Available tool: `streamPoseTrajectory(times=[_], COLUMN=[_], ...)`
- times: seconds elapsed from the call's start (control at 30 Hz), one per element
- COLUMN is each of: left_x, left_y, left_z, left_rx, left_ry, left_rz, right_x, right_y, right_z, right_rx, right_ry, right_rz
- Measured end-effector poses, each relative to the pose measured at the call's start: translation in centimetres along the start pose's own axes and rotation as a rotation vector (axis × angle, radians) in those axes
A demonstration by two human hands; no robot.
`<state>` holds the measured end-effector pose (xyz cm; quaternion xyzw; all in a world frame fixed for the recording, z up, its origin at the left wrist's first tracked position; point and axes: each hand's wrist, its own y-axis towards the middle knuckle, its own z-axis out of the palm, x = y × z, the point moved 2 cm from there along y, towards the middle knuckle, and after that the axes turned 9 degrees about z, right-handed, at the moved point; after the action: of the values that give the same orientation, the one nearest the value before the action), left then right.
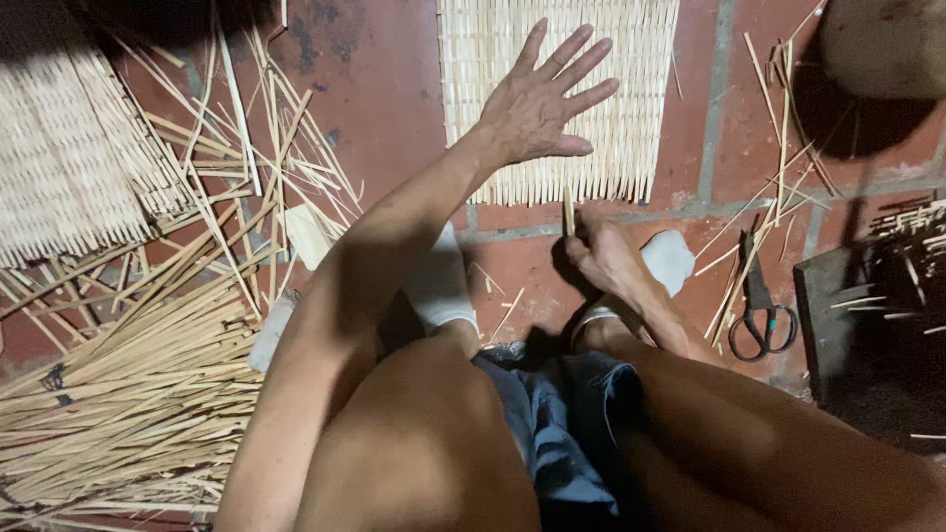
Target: The person assembles a bamboo mat by arranging thin bamboo strips on the floor, applying glue with a roller, and pressing a cardboard sheet onto the mat. The person repeats this process for multiple mats.
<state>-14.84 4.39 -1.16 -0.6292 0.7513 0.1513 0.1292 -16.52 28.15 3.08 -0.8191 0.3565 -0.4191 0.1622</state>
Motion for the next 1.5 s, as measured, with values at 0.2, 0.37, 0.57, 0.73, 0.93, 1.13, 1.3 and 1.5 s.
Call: streamPoseTrajectory(times=[0.2,0.37,0.57,0.73,0.93,1.13,1.3,1.5], left_x=[0.9,1.4,2.0,2.3,3.4,4.8,4.8,4.7], left_y=[-0.7,-3.0,-3.3,-3.3,-3.2,-4.3,-4.8,-4.9], left_z=[-1.3,-1.4,-1.1,-0.8,-0.6,-0.7,-1.1,-1.4], left_rx=[-0.143,-0.028,0.008,0.042,0.031,0.089,0.032,0.062], left_ry=[-0.176,-0.016,0.021,-0.024,-0.044,-0.047,-0.018,-0.033], left_rz=[0.029,-0.095,-0.111,-0.125,-0.113,-0.045,-0.027,-0.050], right_x=[1.3,2.5,2.5,1.9,3.2,5.9,7.2,8.1], right_y=[-0.2,2.1,2.4,3.6,2.2,4.7,5.7,5.0], right_z=[-0.1,1.6,2.7,4.1,2.2,3.5,5.6,6.1], right_rx=[0.064,0.164,0.066,0.162,0.162,0.226,0.256,0.335], right_ry=[-0.082,-0.076,0.069,0.098,0.054,-0.058,-0.027,0.347], right_rz=[-0.005,-0.016,-0.124,0.057,-0.128,-0.128,-0.114,0.108])
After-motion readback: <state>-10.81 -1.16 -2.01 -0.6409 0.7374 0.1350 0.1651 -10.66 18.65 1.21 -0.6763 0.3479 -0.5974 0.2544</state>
